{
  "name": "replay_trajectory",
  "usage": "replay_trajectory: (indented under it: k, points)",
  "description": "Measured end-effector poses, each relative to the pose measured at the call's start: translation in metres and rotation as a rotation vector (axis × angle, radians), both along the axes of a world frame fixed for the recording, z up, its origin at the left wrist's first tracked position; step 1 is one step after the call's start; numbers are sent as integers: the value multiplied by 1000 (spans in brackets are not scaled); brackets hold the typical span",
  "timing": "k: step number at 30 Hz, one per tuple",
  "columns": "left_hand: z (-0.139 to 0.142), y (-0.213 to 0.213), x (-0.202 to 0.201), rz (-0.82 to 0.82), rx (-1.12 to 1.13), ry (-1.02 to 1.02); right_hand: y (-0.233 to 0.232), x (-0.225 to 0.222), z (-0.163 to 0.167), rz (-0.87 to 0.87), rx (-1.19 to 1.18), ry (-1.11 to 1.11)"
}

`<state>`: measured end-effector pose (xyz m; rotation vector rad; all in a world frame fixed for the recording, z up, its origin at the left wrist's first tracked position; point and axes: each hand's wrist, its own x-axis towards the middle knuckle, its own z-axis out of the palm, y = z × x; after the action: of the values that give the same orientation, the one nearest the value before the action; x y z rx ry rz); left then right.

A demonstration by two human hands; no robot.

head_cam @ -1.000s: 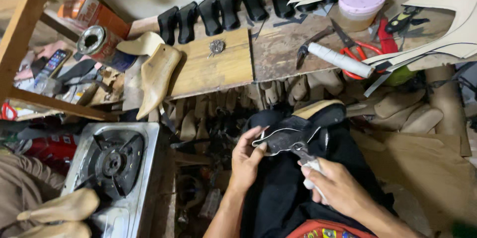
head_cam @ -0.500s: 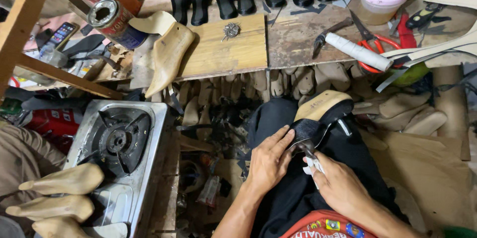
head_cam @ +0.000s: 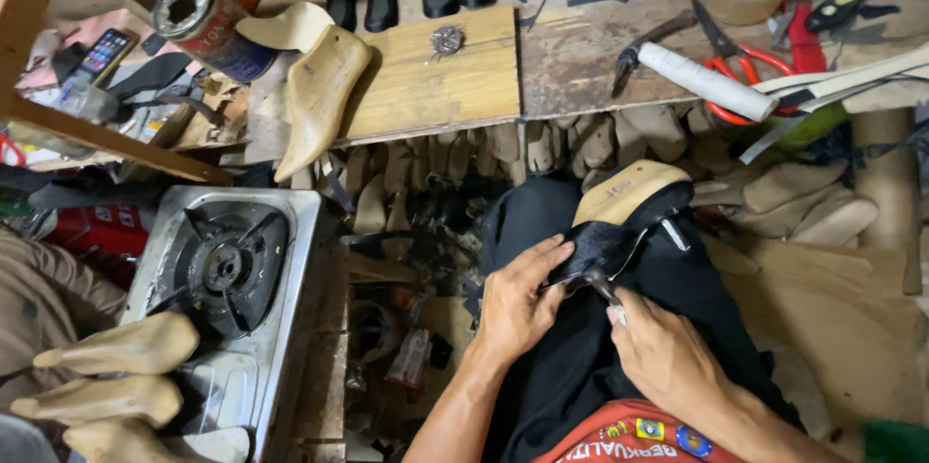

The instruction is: The person works on a black high-heeled shoe placed on a wooden last. They use a hammer to tap the heel area and a plier-like tool to adjust or remove parts of the shoe's upper. The person repeatedly repositions the shoe and applies force with the tools.

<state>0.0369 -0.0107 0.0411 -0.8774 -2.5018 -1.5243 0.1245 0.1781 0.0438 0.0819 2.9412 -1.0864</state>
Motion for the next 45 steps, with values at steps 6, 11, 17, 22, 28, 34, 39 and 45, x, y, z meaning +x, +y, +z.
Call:
replay_trajectory:
  k: [6,11,17,22,28,34,39,45]
  points:
    - [18,-6,-28,-303,-74,-119,6,0,-6,25,240,-121]
    - [20,15,-22,-103,-284,22,1,7,-27,-29,73,-17]
    - [12,19,-10,-79,-319,169,29,1,-38,-246,-939,-511]
    - [7,22,-7,-72,-330,298,54,-10,-16,-75,-810,-587]
    - [-1,17,-22,-111,-278,157,41,-16,-5,-122,-441,-428]
    - [5,25,-33,-118,-287,72,50,-25,-10,12,-91,-383]
    - [12,42,-34,-44,-343,39,53,-31,-17,64,50,-266]
    - [6,40,-34,-85,-426,204,58,-21,8,84,-37,-287]
